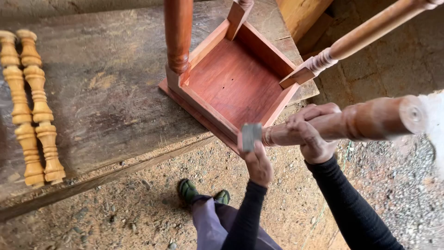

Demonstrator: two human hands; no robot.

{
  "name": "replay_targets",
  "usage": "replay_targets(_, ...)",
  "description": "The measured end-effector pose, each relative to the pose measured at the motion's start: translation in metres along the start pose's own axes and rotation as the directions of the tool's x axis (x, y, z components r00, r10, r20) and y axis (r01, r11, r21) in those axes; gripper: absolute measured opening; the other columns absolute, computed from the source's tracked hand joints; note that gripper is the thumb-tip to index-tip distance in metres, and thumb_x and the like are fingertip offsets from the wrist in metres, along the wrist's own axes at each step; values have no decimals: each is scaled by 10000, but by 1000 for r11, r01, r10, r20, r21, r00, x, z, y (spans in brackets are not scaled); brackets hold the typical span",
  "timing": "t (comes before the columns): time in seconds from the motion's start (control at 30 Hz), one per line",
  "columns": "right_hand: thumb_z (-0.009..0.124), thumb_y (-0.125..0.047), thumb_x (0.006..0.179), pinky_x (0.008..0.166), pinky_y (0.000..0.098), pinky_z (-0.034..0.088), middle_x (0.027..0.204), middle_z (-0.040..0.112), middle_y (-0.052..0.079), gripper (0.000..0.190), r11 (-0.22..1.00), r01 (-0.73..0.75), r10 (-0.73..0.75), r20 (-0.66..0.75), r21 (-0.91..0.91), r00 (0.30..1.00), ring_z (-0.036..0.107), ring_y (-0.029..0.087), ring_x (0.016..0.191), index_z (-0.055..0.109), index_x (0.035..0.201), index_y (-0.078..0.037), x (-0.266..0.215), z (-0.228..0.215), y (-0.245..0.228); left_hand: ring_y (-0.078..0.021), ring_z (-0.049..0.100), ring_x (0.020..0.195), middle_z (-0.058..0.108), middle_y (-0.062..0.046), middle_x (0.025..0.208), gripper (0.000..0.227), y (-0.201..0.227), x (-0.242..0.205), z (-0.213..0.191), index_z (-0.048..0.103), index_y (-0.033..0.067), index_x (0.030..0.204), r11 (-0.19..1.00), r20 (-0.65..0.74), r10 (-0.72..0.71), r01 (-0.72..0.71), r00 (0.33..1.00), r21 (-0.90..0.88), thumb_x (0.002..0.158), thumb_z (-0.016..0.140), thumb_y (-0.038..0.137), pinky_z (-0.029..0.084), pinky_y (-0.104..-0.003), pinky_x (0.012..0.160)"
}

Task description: Sanding the legs of a small wooden stool with sandpaper.

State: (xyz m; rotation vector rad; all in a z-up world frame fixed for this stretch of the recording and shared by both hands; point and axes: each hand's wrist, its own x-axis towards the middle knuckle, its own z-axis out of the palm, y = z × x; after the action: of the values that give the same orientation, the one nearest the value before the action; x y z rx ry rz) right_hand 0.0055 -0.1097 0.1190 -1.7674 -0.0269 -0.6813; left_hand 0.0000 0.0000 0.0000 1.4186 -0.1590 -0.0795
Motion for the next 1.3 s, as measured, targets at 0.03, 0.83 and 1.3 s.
replay_targets(0.03, 678, -100, 944, 712, 407, 648, 845, 659, 87, 218, 1000, -19, 19, 12, -3, 1000, 698, 185, 725, 533, 1105, -82, 2, 0, -1, -393, 337, 1477, 345, -336, 1552, 634, -16, 13, 4, 556, -52, 1406, 1000, -10, -21, 21, 1000, -2, 1120, 199, 387, 278, -522, 1243)
replay_targets(0.83, 689, -82, 960, 760, 388, 644, 919, 628, 97, 284, 996, 81, -87, 298, 35, 951, 689, 211, 832, 459, 1125, -66, 8, -20, 8, -340, 583, 1048, 591, -293, 1269, 397, -43, -16, 57, 466, 13, 1372, 858, -187, -348, 232, 918, -458, 1066, 429, 264, 542, -437, 994)
replay_targets(1.3, 709, 15, 1035, 771, 378, 604, 903, 657, 150, 203, 980, -6, -49, 271, 197, 961, 674, 237, 771, 524, 1116, 36, 10, -20, 2, -384, 378, 991, 467, -138, 1257, 409, -130, -111, 153, 358, 148, 1231, 519, -477, -426, -224, 769, -825, 958, 663, 131, 371, -626, 786)
